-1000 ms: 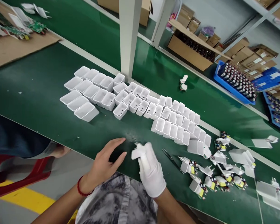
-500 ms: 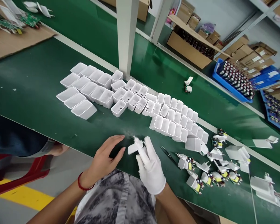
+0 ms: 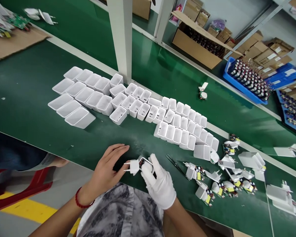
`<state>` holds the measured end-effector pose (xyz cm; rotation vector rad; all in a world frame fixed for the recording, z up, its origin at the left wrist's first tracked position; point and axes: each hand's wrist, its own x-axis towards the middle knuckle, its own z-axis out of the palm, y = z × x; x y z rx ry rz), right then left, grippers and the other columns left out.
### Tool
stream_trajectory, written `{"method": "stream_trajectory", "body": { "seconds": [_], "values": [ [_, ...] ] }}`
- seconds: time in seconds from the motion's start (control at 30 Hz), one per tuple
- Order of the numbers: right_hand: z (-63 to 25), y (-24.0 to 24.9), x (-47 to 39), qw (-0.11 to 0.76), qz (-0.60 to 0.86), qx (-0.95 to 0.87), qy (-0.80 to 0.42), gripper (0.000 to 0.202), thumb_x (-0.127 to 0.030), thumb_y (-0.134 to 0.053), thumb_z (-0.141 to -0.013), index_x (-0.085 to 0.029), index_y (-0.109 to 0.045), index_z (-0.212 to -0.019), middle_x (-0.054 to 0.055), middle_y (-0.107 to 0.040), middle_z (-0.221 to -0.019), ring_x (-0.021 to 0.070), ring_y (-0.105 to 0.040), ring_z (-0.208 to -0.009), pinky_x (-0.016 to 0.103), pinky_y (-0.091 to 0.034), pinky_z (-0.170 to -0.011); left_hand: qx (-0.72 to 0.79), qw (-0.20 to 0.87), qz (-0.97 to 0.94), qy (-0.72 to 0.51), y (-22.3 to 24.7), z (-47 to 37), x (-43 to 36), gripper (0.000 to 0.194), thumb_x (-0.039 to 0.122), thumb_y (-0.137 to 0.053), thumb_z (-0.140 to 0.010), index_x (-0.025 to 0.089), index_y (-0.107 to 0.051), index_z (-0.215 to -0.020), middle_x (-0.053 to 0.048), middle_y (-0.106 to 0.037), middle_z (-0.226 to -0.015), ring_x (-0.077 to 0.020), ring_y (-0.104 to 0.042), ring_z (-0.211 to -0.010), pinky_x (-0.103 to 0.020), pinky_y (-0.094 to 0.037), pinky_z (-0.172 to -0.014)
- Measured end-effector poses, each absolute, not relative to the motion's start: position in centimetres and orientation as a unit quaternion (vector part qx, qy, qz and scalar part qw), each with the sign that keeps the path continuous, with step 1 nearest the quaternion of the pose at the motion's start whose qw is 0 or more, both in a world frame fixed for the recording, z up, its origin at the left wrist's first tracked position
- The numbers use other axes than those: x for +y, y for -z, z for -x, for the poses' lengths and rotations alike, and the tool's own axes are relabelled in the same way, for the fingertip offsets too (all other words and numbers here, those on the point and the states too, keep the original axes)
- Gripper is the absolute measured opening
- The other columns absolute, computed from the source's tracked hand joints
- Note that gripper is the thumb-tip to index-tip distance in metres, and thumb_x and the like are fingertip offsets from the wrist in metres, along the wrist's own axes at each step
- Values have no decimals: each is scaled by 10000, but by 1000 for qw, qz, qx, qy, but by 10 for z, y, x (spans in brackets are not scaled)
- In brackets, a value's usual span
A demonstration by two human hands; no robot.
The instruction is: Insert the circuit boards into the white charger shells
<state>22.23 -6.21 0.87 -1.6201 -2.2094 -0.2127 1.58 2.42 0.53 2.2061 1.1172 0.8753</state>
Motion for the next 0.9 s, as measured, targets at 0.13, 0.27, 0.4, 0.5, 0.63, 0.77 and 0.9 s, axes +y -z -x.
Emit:
{"method": "stream_trajectory", "body": {
  "seconds": [0.13, 0.27, 0.4, 0.5, 0.63, 0.77, 0.9],
  "values": [
    [-219, -16, -57, 179, 602, -775, 64, 257, -200, -513, -980, -179, -582, -1226, 181, -683, -1181, 218, -730, -875, 265, -541, -570, 419, 262, -812, -310, -4, -16, 25, 408, 213, -570, -932, 189, -491, -1332, -117, -675, -1197, -292, -565, -1186, -451, -570, -939],
    [-216, -12, -55, 234, 600, -764, 32, 300, -197, -543, -961, -194, -583, -1259, 142, -706, -1110, 226, -723, -920, 277, -580, -633, 419, 265, -812, -308, -3, -16, 25, 411, 212, -572, -932, 193, -498, -1335, -116, -673, -1206, -295, -566, -1184, -464, -567, -949],
    [-223, -22, -56, 368, 625, -679, -113, 420, -196, -574, -943, -279, -545, -1354, 101, -696, -1184, 235, -713, -992, 344, -614, -784, 422, 281, -805, -308, -8, -15, 22, 381, 229, -568, -943, 208, -517, -1319, -104, -670, -1222, -296, -549, -1227, -474, -563, -974],
    [-241, -47, -51, 520, 646, -488, -272, 494, -332, -558, -960, -275, -455, -1439, 105, -689, -1210, 259, -713, -988, 410, -627, -780, 430, 311, -787, -315, -16, -15, 19, 339, 273, -559, -953, 235, -551, -1289, -93, -673, -1216, -300, -568, -1227, -410, -629, -850],
    [-273, -77, -41, 613, 578, -349, -411, 432, -468, -475, -974, -235, -587, -1321, 109, -714, -1123, 240, -727, -835, 429, -641, -719, 440, 380, -753, -309, -23, -26, 17, 309, 354, -546, -952, 270, -607, -1243, -114, -644, -1247, -313, -651, -1116, -183, -506, -338],
    [-299, -86, -38, 626, 574, -326, -416, 397, -478, -492, -958, -254, -625, -1258, 89, -708, -1122, 217, -715, -812, 418, -640, -727, 421, 413, -750, -300, -20, -47, 21, 301, 393, -547, -944, 287, -642, -1210, -112, -645, -1240, -292, -695, -1036, -152, -445, -281],
    [-338, -98, -36, 594, 602, -351, -401, 515, -500, -486, -944, -224, -507, -1378, 123, -674, -1185, 235, -705, -859, 410, -623, -730, 409, 372, -779, -297, -20, -71, 30, 288, 386, -555, -941, 293, -647, -1198, -86, -665, -1231, -278, -684, -1082, -220, -620, -536]
  ]
}}
